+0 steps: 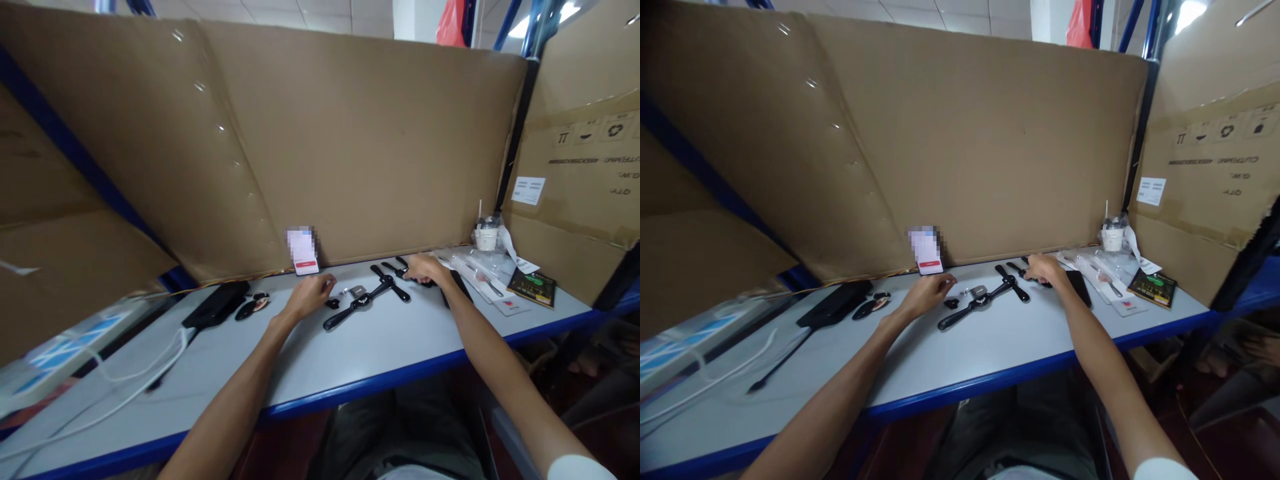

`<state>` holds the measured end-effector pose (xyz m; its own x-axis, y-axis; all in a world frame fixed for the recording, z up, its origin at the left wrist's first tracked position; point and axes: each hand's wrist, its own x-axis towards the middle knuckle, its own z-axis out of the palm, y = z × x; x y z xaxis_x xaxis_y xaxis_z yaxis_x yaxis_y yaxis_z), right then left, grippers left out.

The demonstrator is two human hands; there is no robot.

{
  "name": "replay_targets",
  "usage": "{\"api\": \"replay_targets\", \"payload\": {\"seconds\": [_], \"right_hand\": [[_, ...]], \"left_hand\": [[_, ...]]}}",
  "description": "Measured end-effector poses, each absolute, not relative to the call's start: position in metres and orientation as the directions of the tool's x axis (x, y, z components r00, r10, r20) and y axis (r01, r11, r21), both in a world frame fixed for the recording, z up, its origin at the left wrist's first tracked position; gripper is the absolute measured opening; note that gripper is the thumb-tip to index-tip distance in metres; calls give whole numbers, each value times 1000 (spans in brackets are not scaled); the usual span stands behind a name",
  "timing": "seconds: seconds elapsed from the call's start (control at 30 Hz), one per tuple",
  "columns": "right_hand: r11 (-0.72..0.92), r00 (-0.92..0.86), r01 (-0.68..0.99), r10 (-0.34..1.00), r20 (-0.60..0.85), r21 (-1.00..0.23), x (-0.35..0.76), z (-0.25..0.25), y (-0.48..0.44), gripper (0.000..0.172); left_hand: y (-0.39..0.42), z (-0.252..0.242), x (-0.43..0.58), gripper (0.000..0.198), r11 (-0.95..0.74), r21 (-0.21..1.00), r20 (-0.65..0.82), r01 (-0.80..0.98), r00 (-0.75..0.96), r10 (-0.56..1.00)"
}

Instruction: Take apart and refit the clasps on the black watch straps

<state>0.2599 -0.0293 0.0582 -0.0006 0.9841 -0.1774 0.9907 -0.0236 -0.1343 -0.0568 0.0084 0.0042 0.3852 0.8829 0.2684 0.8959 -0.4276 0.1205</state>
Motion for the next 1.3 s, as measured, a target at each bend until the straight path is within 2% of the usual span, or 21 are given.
{"api": "replay_targets", "payload": {"seconds": [0.07,0.1,0.23,0.33,0.43,0.53,0.63,0.77,0.9,1.0,1.07,1.2,1.3], "right_hand": [[-4,-46,988,945,-323,-152,254,55,-30,34],[14,-66,988,938,-342,-152,249,54,-31,35],[90,-131,986,939,-319,-141,233,50,-36,29],[78,-98,994,956,-276,-80,231,50,-38,22],[61,-71,997,965,-253,-49,237,50,-36,24],[72,-88,995,962,-260,-70,242,50,-33,23],[47,-66,995,969,-238,-86,243,49,-30,23],[41,-55,997,976,-212,-69,242,48,-30,22],[49,-63,996,979,-196,-79,242,46,-28,22],[62,-77,995,980,-185,-83,243,44,-27,22],[68,-82,994,982,-173,-83,244,43,-26,22],[53,-66,996,980,-189,-77,243,44,-28,23],[57,-60,998,994,-95,-33,240,46,-30,23]], "left_hand": [[-5,11,-44,38,-505,99,226,857,475,851],[-12,14,-38,40,-541,96,209,836,514,832],[-30,17,-20,38,-616,106,190,781,592,783],[-35,17,-18,32,-622,155,153,767,604,782],[-38,18,-19,40,-625,169,118,762,613,781],[-44,20,-17,50,-649,159,78,744,646,760],[-50,17,-7,50,-654,170,63,737,655,753],[-50,4,16,50,-619,191,98,762,613,784],[-33,2,27,53,-619,342,208,707,585,784],[-14,9,8,42,-564,436,373,701,430,822],[0,13,-17,39,-498,416,426,761,321,846],[19,8,-62,29,-356,273,355,894,250,901],[25,2,-74,25,-337,244,301,909,260,918]]}}
